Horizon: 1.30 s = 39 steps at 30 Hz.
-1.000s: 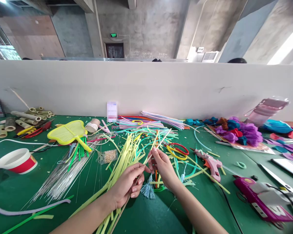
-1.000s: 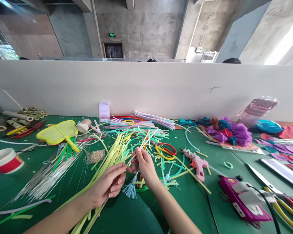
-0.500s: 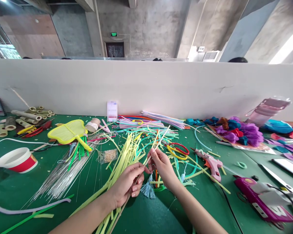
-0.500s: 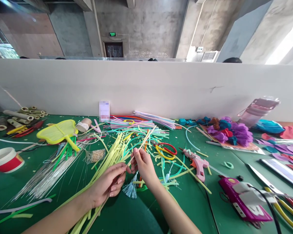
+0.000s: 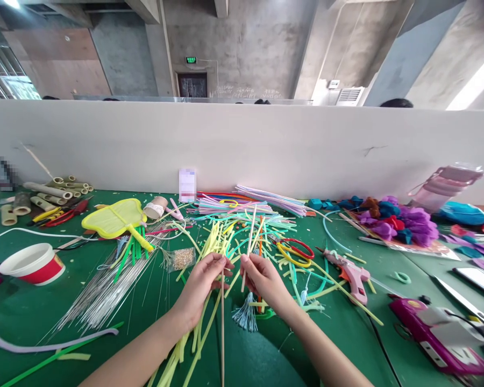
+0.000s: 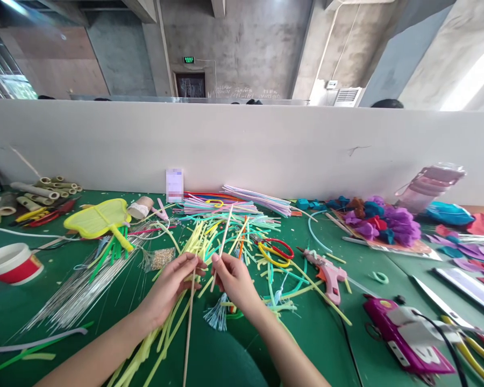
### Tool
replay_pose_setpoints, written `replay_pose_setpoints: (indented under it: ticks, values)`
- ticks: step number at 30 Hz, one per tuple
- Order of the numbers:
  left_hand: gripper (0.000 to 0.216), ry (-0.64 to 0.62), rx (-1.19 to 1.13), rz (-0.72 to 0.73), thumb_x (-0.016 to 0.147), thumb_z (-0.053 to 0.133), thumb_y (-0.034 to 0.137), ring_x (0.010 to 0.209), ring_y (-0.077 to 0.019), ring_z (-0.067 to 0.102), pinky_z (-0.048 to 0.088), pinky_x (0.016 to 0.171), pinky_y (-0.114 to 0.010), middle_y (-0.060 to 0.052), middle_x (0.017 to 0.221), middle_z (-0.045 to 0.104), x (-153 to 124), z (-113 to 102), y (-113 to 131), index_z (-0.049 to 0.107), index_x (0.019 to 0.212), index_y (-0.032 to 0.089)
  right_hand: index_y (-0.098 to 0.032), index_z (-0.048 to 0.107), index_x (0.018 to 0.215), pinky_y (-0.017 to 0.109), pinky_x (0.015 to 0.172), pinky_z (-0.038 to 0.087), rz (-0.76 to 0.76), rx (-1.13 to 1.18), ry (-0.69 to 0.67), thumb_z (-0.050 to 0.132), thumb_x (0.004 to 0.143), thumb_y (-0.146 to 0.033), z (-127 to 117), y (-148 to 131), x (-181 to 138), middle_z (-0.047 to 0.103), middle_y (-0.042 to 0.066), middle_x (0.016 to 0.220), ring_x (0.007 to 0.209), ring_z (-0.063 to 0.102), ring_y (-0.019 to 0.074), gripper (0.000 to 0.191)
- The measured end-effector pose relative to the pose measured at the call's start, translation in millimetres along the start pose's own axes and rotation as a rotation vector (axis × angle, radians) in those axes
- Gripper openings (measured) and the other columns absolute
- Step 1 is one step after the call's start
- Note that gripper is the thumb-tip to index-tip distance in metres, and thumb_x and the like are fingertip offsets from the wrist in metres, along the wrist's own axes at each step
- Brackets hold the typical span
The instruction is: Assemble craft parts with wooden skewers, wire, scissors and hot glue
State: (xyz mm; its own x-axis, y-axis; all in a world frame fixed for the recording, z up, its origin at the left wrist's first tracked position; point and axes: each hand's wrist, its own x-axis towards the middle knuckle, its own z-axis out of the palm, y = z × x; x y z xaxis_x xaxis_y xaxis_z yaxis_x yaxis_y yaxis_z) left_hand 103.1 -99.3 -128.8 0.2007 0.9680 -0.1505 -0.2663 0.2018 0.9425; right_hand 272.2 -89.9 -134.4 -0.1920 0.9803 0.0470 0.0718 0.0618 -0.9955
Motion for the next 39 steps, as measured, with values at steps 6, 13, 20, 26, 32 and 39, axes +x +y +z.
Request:
replay_pose_setpoints:
  ticks: [6, 13, 20, 26, 32, 39]
  values:
    - [0.034, -0.020, 0.075, 0.044, 0.081, 0.074, 0.048, 0.072, -0.0127, 0.056, 0.048, 0.059, -0.020, 0.000, 0.079, 0.060, 4, -3, 1, 0.071, 0.093, 0.017, -0.021, 0.051, 0.069, 0.021, 0.041, 0.030, -0.001, -0.065, -0.091, 0.048, 0.091, -0.068, 7, 3, -4, 0.049, -0.005, 0.048, 0.040, 0.040, 0.0092, 0.052]
    - [0.039, -0.002, 0.113, 0.050, 0.080, 0.076, 0.047, 0.077, -0.0157, 0.062, 0.049, 0.061, -0.022, -0.004, 0.086, 0.068, 2, 0, 4, 0.069, 0.102, 0.016, -0.021, 0.054, 0.077, 0.019, 0.038, 0.028, 0.040, -0.057, -0.182, 0.045, 0.094, -0.066, 7, 4, -5, 0.047, -0.008, 0.044, 0.036, 0.037, 0.0084, 0.048]
    - [0.039, 0.022, 0.110, 0.076, 0.077, 0.079, 0.047, 0.058, -0.0087, 0.048, 0.041, 0.052, -0.019, 0.001, 0.074, 0.062, 7, -7, 4, 0.071, 0.097, 0.015, -0.019, 0.061, 0.077, 0.020, 0.043, 0.036, 0.030, -0.187, -0.250, 0.039, 0.097, -0.064, 11, 7, -9, 0.056, -0.002, 0.057, 0.046, 0.051, 0.0101, 0.054]
    - [0.037, -0.030, 0.118, 0.048, 0.079, 0.075, 0.050, 0.059, -0.0105, 0.053, 0.043, 0.053, -0.020, 0.002, 0.068, 0.058, 7, -6, 2, 0.068, 0.089, 0.015, -0.018, 0.062, 0.082, 0.019, 0.042, 0.036, 0.017, -0.170, -0.306, 0.041, 0.098, -0.063, 12, 7, -11, 0.056, -0.002, 0.059, 0.046, 0.051, 0.0093, 0.052]
    - [0.034, -0.042, 0.089, 0.044, 0.083, 0.069, 0.050, 0.057, -0.0102, 0.057, 0.044, 0.054, -0.021, 0.002, 0.075, 0.061, 6, -5, 0, 0.065, 0.087, 0.016, -0.018, 0.059, 0.080, 0.019, 0.041, 0.035, 0.034, -0.099, -0.316, 0.047, 0.096, -0.063, 15, 6, -10, 0.056, -0.003, 0.059, 0.045, 0.049, 0.0082, 0.048]
    - [0.042, -0.216, 0.179, 0.016, 0.089, 0.060, 0.056, 0.069, -0.0157, 0.064, 0.049, 0.060, -0.024, -0.004, 0.080, 0.066, 5, -3, 0, 0.065, 0.095, 0.015, -0.021, 0.052, 0.089, 0.019, 0.038, 0.032, -0.035, 0.085, -0.061, 0.058, 0.090, -0.060, 10, 1, -3, 0.057, -0.006, 0.055, 0.040, 0.046, 0.0077, 0.040]
